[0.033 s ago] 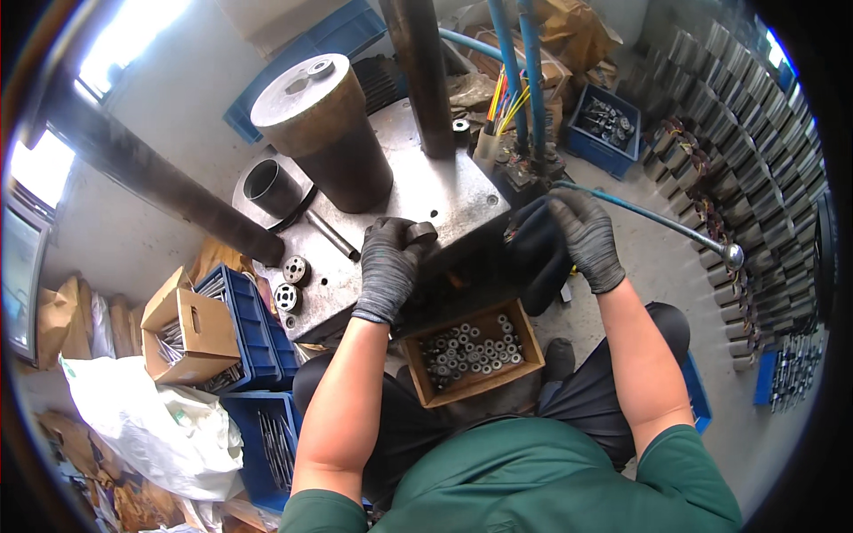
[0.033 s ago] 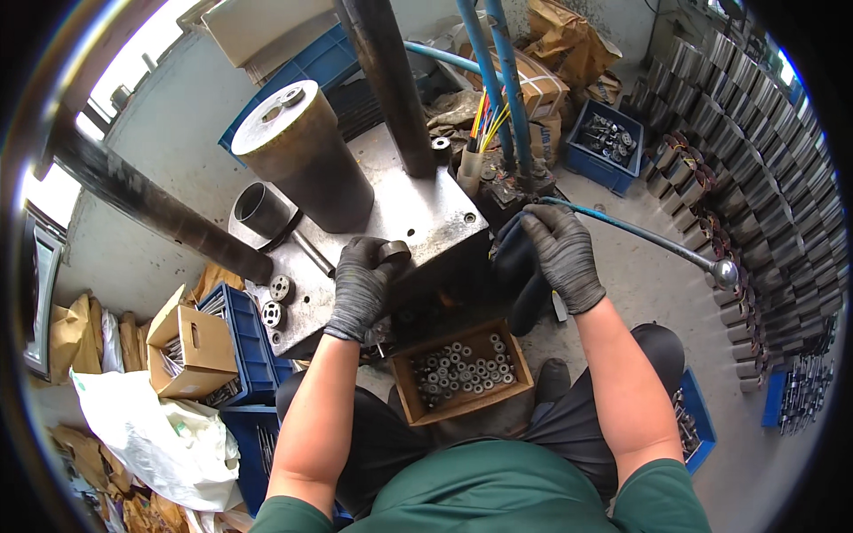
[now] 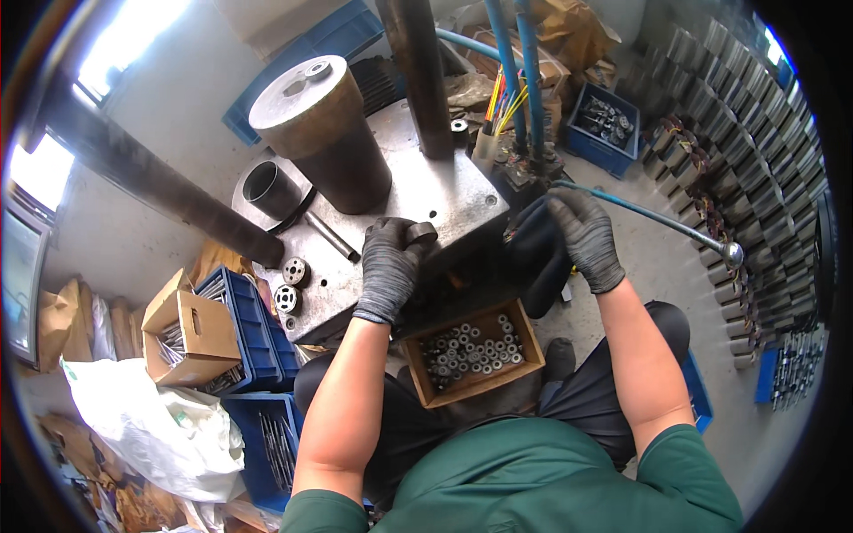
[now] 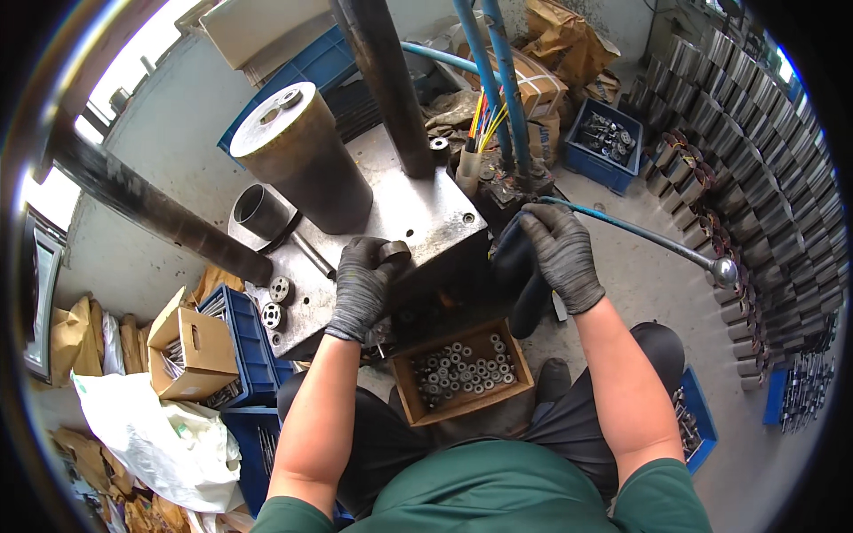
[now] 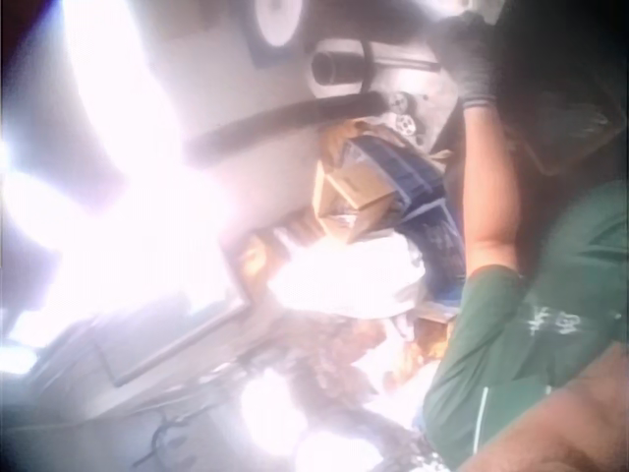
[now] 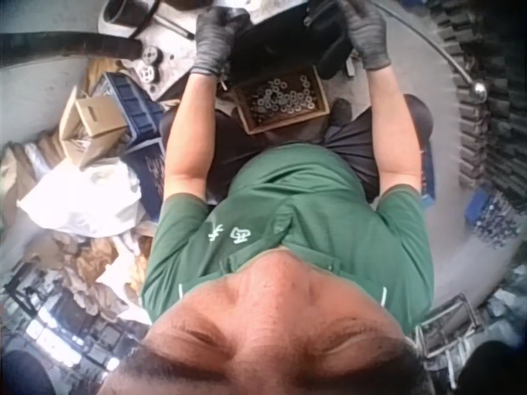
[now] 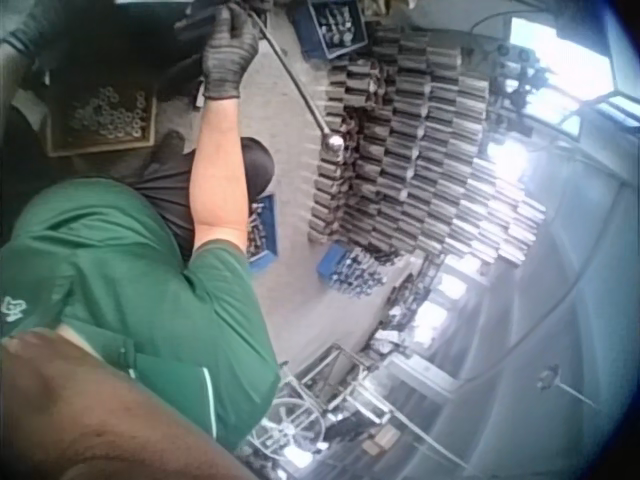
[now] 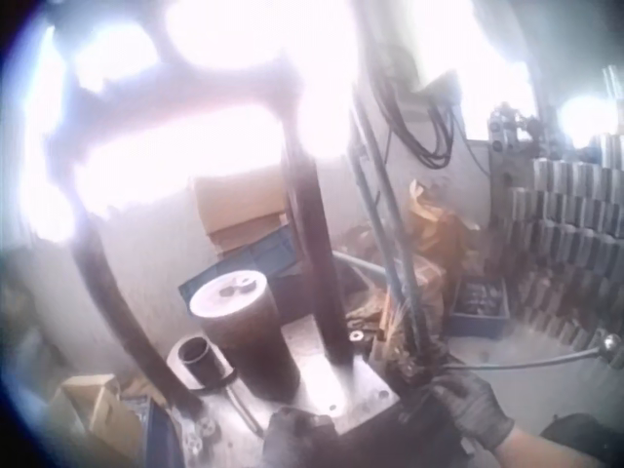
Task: Operating a manual mechanical industrial press to process and assemble metal rings and rods.
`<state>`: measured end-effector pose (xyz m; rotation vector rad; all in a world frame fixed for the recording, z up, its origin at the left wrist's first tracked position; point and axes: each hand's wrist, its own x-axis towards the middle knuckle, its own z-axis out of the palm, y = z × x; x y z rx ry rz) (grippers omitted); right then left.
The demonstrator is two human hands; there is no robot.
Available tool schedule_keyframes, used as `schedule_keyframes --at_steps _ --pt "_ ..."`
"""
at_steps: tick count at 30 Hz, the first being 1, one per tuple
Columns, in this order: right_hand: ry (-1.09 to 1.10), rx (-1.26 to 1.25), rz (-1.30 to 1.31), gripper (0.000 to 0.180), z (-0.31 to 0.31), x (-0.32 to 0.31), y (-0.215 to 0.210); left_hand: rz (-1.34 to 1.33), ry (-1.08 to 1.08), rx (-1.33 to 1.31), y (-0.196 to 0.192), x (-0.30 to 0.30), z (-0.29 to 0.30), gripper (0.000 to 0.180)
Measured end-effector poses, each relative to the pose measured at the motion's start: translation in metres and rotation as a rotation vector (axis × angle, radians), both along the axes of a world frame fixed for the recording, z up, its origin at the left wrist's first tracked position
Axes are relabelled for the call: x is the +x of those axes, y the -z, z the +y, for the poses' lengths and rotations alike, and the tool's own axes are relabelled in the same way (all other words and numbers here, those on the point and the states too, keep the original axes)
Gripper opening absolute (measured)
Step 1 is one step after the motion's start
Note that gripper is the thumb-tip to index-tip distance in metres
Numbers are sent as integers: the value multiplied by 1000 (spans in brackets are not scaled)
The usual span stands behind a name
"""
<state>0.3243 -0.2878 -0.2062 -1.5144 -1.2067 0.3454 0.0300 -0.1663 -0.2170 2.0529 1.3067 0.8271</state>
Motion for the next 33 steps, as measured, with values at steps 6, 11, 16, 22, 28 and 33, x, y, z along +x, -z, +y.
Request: schedule_keyframes --at_steps 6,11,16,22,28,33 --pt "-21 20 46 24 0 -7 -8 98 36 156 -5 28 1 23" --pt "-3 9 59 24 -4 -1 -3 154 30 232 -11 35 -7 29" --pt "-10 -16 96 25 -7 5 -3 108 26 185 -3 35 -4 30" --pt "-40 25 127 25 -5 -4 -9 -245 106 -5 35 28 8 23" --pt "2 28 220 26 -4 -1 -5 -981 -111 12 -21 25 13 19" --pt "-21 -3 535 25 -2 1 -2 -737 -40 93 -6 14 16 17"
